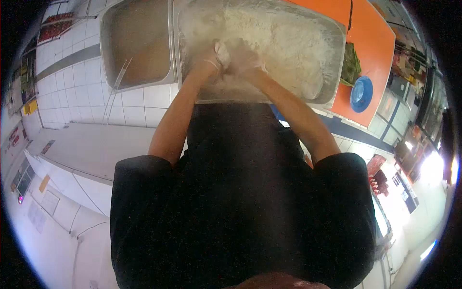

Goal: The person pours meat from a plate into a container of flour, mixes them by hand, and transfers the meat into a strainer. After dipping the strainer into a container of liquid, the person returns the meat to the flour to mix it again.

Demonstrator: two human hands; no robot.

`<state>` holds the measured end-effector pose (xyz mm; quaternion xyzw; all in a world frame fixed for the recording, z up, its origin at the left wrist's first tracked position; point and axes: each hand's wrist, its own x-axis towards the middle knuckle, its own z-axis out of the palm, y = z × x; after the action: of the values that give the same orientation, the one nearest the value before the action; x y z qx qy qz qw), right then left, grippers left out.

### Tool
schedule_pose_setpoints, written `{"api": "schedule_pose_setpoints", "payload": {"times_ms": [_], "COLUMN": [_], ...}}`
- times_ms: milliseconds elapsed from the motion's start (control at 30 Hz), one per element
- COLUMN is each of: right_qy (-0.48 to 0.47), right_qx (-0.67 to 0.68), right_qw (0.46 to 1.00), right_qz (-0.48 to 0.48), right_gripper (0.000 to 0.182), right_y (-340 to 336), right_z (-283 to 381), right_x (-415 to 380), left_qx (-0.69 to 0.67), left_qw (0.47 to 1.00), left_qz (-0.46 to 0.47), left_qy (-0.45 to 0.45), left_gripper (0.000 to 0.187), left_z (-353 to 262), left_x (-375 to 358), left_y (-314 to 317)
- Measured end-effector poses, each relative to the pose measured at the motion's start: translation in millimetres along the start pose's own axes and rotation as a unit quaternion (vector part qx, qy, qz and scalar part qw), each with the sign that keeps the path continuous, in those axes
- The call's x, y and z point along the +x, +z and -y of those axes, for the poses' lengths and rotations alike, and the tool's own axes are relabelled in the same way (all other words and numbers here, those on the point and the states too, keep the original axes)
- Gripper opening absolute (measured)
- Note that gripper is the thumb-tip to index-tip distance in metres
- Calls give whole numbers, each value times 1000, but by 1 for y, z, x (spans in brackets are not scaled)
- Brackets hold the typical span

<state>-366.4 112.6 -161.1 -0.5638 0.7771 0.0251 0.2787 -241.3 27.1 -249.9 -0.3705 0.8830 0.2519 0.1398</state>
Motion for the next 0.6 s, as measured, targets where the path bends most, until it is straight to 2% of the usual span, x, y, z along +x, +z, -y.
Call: {"api": "schedule_pose_setpoints", "payload": {"times_ms": [33, 100, 200, 267, 300, 367, 400, 467, 500, 533, 567, 600], "right_qy": [-1, 60, 74, 91, 91, -23, -23, 28, 26, -31, -85, -87], "right_qx": [1, 95, 95, 128, 127, 178, 178, 116, 115, -66, -244, -245], "right_qw": [1000, 990, 989, 986, 987, 976, 976, 966, 966, 971, 942, 941], "right_qz": [3, 86, 80, 48, 47, 126, 125, 230, 230, 227, 215, 215], "right_gripper": [68, 61, 64, 75, 75, 78, 78, 87, 87, 78, 69, 69], "right_y": [4, 12, 15, -12, -23, -43, -55, -74, -51, -5, 34, 57], "right_z": [-4, -29, -64, -67, -70, -77, -74, -68, -72, -79, -87, -88], "right_x": [4, 26, 33, 15, 1, -17, -23, -29, -27, -22, -15, -13], "left_qx": [-7, -20, -42, -91, -132, -267, -335, -383, -213, -35, -35, 27], "left_qw": [1000, 999, 996, 987, 979, 947, 923, 904, 964, 992, 992, 992], "left_qz": [9, 27, 78, 131, 154, 177, 179, 174, 152, 125, 121, 114], "left_qy": [-2, -1, 3, -3, -12, -37, -58, -77, -35, 6, 4, 43], "left_gripper": [56, 56, 55, 55, 55, 55, 55, 55, 59, 66, 66, 69], "left_z": [2, 7, 7, -1, -6, -21, -29, -32, -23, -15, -15, -19], "left_x": [3, 4, -13, -31, -44, -54, -60, -60, -57, -53, -48, -45], "left_y": [0, -2, -15, -40, -56, -79, -86, -75, -44, -19, -2, 15]}}
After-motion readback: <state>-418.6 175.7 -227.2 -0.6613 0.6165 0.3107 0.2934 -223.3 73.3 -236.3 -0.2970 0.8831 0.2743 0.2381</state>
